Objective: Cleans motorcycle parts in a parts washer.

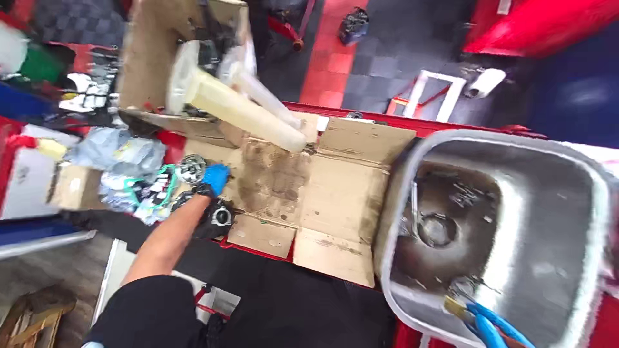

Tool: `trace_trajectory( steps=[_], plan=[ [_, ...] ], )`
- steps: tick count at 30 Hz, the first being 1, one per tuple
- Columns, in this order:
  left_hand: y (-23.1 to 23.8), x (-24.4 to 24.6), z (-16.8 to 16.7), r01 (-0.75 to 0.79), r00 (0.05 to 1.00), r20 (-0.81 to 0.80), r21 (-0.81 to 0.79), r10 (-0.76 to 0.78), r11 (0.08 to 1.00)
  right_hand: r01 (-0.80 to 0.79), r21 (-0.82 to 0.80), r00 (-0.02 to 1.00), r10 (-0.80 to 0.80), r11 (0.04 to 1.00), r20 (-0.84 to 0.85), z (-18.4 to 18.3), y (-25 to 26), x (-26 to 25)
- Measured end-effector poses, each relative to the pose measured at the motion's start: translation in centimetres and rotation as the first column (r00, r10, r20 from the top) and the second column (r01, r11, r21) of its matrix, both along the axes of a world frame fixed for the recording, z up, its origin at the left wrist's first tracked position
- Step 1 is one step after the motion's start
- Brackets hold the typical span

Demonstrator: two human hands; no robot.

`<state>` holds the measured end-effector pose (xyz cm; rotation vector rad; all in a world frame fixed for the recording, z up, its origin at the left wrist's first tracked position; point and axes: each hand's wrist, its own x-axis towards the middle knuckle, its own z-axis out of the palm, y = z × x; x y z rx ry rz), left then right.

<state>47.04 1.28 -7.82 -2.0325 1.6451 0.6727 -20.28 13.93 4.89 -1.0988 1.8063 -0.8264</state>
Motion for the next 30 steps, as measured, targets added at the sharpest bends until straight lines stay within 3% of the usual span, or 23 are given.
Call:
trace_trajectory(
  steps=[3, 6, 10, 13, 17, 21, 23, 26, 30],
  plan=[
    [0.3, 0.2, -0.1, 0.175, 0.984, -0.032, 0.033, -0.174, 0.984, 0.085, 0.016, 0.990, -0.082, 0.996, -0.118, 0.2, 0.8, -0.5],
    [-0.9, -0.4, 1.7, 0.157, 0.987, -0.036, 0.059, -0.155, 0.986, 0.108, 0.035, 0.983, -0.102, 0.994, -0.151, -1.3, 0.6, -0.9],
    [-3.4, -4.4, 4.6, 0.140, 0.975, -0.165, -0.070, -0.150, 0.988, 0.097, 0.087, 0.989, -0.086, 0.991, -0.121, -3.8, 0.3, -1.8],
    [-5.2, -11.5, 7.3, 0.166, 0.911, -0.354, -0.159, -0.213, 0.973, 0.097, 0.119, 0.992, -0.087, 0.988, -0.091, -5.5, -0.5, -2.9],
    [-6.1, -24.6, 9.4, 0.165, 0.742, -0.594, -0.287, -0.310, 0.944, 0.063, 0.121, 0.994, -0.051, 0.991, -0.100, -7.6, -3.2, -3.9],
    [-5.6, -39.8, 10.1, 0.174, 0.608, -0.742, -0.223, -0.283, 0.959, -0.088, 0.160, 0.991, 0.103, 0.983, -0.085, -9.8, -5.4, -4.7],
    [-5.4, -47.1, 8.9, 0.238, 0.673, -0.685, -0.159, -0.280, 0.958, -0.227, 0.221, 0.962, 0.254, 0.949, -0.102, -10.7, -5.5, -5.3],
    [-5.1, -55.8, 5.1, 0.267, 0.874, -0.420, -0.007, -0.245, 0.964, -0.369, 0.244, 0.906, 0.406, 0.897, -0.123, -11.1, -5.3, -6.4],
    [-4.9, -60.8, -1.2, 0.139, 0.984, -0.121, 0.055, -0.132, 0.989, -0.406, 0.217, 0.889, 0.439, 0.888, -0.130, -11.2, -4.6, -9.0]
  ],
)
